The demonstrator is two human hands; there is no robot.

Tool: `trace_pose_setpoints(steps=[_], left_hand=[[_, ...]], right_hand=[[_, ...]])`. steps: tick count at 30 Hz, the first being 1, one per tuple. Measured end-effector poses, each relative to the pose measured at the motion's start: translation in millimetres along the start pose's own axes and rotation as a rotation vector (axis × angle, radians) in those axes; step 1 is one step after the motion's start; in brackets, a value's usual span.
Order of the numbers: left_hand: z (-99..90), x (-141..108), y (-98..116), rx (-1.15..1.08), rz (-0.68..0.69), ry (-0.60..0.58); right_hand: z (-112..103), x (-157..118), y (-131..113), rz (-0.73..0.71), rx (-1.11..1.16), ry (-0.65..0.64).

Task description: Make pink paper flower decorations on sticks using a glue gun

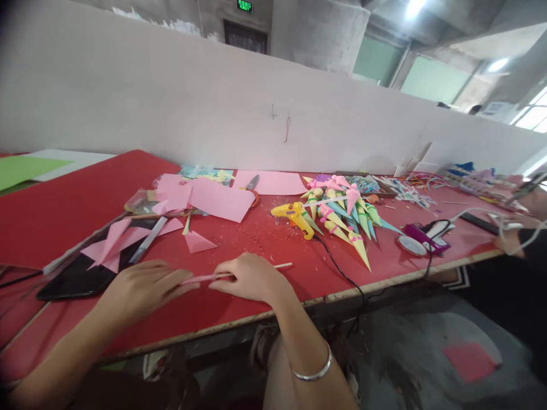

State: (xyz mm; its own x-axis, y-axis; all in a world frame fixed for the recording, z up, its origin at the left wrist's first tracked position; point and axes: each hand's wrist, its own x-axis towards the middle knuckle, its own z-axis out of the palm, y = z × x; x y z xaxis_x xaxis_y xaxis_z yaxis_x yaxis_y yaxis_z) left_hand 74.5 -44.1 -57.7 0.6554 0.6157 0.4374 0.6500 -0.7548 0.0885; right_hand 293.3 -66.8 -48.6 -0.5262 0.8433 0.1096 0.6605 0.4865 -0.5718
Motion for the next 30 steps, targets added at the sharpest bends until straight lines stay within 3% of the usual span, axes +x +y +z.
trace_pose_setpoints(steps=[3,7,12,15,18,21,24,27,30], left_hand=[[-5.5,-0.1,-13.6,0.157,0.012,0.039],[-18.0,8.1,-25.1,0.201,-0.136,-0.001],[-22.6,40.5,-29.4,0.175,-0.239,-0.106],[-15.9,61.5,-36.1,0.155,-0.360,-0.102],[-8.8,69.8,-43.9,0.112,-0.389,-0.096],[-5.1,62.3,-49.8,0.034,-0.409,-0.122],[-3.4,50.0,-52.6,-0.066,-0.406,-0.224],[-1.1,44.8,-52.3,-0.137,-0.376,-0.310],[2.3,46.6,-50.8,-0.217,-0.349,-0.265]], right_hand=[[-0.8,-2.0,5.2,0.088,-0.108,0.055],[-1.4,-3.3,12.3,0.243,-0.176,0.189],[2.5,-1.0,14.7,0.385,-0.230,0.296],[5.4,0.4,13.7,0.429,-0.242,0.327],[7.0,0.6,13.7,0.428,-0.238,0.320],[7.1,0.0,14.6,0.424,-0.234,0.314],[6.8,-0.3,14.7,0.417,-0.225,0.311],[7.5,0.0,13.9,0.340,-0.181,0.295],[9.4,0.6,13.5,0.222,-0.112,0.275]])
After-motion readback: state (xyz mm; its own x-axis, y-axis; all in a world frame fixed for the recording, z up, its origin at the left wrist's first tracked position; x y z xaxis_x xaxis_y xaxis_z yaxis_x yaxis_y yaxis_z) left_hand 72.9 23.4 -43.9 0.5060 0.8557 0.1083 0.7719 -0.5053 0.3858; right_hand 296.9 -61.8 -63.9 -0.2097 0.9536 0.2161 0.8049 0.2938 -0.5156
